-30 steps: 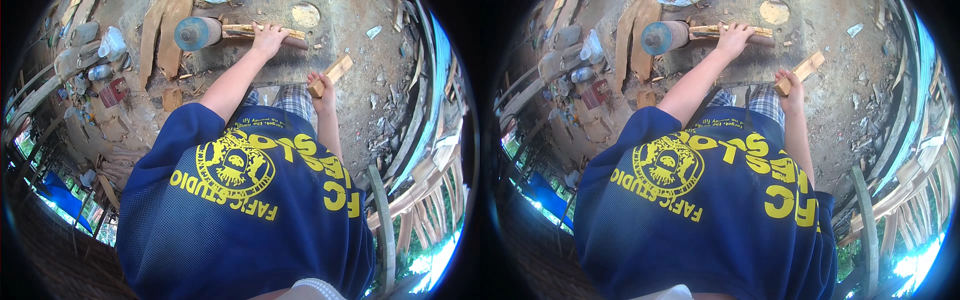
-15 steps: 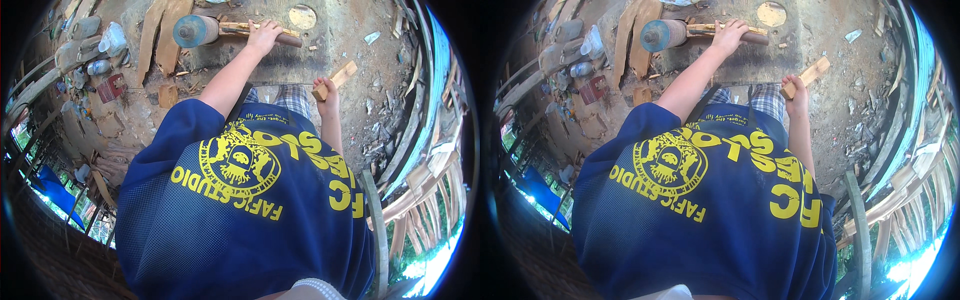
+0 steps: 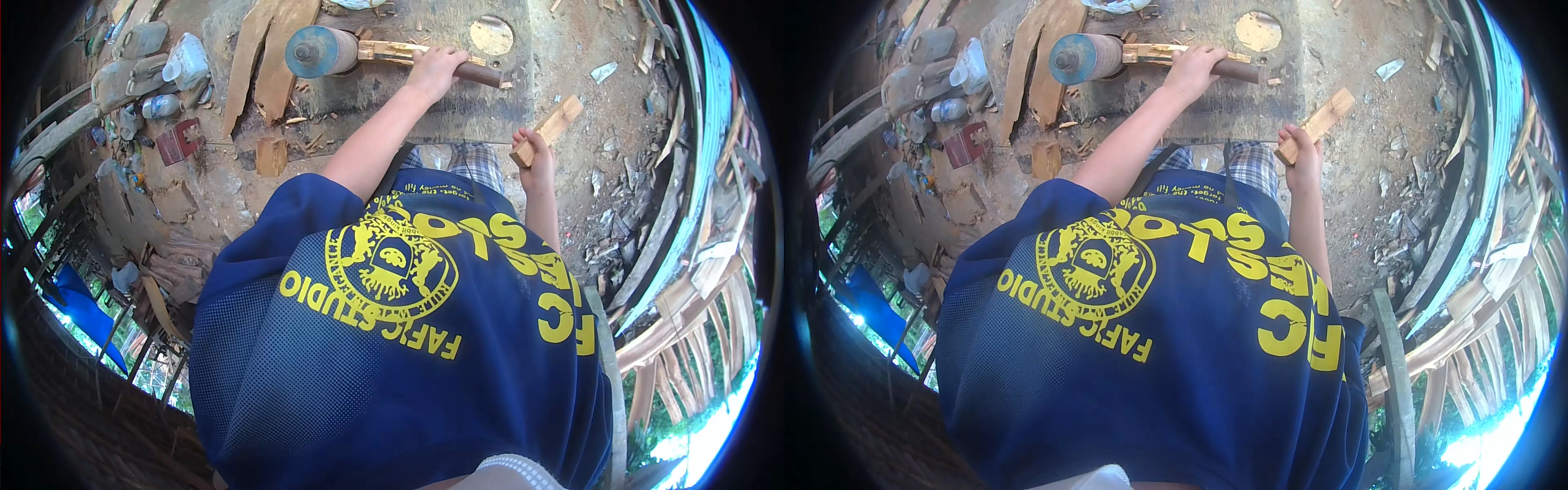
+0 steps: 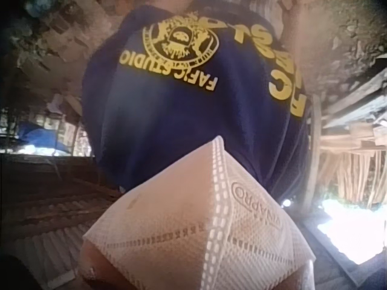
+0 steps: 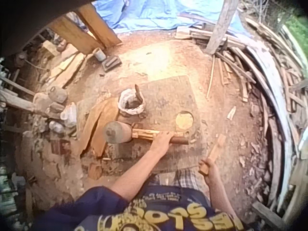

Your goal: The person walks over to a workbench and carves a piece of wood by positioning a chisel and striking it with a wooden mallet.

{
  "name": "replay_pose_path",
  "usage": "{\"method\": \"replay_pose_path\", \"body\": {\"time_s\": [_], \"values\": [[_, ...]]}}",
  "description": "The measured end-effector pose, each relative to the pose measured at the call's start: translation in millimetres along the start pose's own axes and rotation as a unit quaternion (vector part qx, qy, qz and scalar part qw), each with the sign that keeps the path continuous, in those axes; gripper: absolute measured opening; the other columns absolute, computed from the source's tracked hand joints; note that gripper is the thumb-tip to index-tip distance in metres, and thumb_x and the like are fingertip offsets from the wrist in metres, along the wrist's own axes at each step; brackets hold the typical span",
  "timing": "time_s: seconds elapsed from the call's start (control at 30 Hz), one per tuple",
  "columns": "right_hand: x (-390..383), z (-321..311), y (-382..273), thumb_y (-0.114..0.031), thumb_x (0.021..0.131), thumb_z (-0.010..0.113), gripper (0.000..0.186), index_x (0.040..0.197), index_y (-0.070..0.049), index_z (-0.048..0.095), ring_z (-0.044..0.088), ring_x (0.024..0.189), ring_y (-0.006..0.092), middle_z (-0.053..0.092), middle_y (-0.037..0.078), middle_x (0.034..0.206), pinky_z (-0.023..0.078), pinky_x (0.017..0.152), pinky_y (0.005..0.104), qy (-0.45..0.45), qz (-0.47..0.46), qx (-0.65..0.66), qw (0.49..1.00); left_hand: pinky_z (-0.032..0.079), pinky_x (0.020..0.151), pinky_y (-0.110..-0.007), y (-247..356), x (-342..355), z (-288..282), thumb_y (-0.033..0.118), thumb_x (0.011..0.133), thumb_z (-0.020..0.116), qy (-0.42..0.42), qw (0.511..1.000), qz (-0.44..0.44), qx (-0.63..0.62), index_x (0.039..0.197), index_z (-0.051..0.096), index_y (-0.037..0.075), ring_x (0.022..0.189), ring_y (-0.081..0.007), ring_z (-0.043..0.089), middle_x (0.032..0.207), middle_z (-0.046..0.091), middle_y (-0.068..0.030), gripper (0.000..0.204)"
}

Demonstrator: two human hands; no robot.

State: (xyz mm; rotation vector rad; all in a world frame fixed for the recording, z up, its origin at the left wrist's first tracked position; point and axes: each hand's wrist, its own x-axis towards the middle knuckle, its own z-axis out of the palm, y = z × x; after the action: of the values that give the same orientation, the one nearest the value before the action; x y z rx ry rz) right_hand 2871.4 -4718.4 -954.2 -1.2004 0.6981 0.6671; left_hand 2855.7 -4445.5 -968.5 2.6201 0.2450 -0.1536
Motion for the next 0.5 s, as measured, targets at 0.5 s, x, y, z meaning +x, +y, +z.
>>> {"method": "replay_pose_path", "body": {"time_s": [0.5], "values": [[-24.2, 30.8, -0.3, -0.015, 0.084, 0.059, 0.043, 0.121, 0.002, 0.044, 0.061, 0.086, 0.0269, 0.052, 0.015, 0.102, 0.06, 0.065, 0.0461, -0.032, 0.017, -0.074, 0.997, 0.036, 0.093, -0.045, -25.9, -3.4, -10.2, 0.012, 0.077, 0.074, -0.025, 0.999, 0.033, -0.019, 0.116, 0.059, 0.019, 0.111, -0.0238, 0.058, 0.111, 0.063, -0.002, 0.043]]}}
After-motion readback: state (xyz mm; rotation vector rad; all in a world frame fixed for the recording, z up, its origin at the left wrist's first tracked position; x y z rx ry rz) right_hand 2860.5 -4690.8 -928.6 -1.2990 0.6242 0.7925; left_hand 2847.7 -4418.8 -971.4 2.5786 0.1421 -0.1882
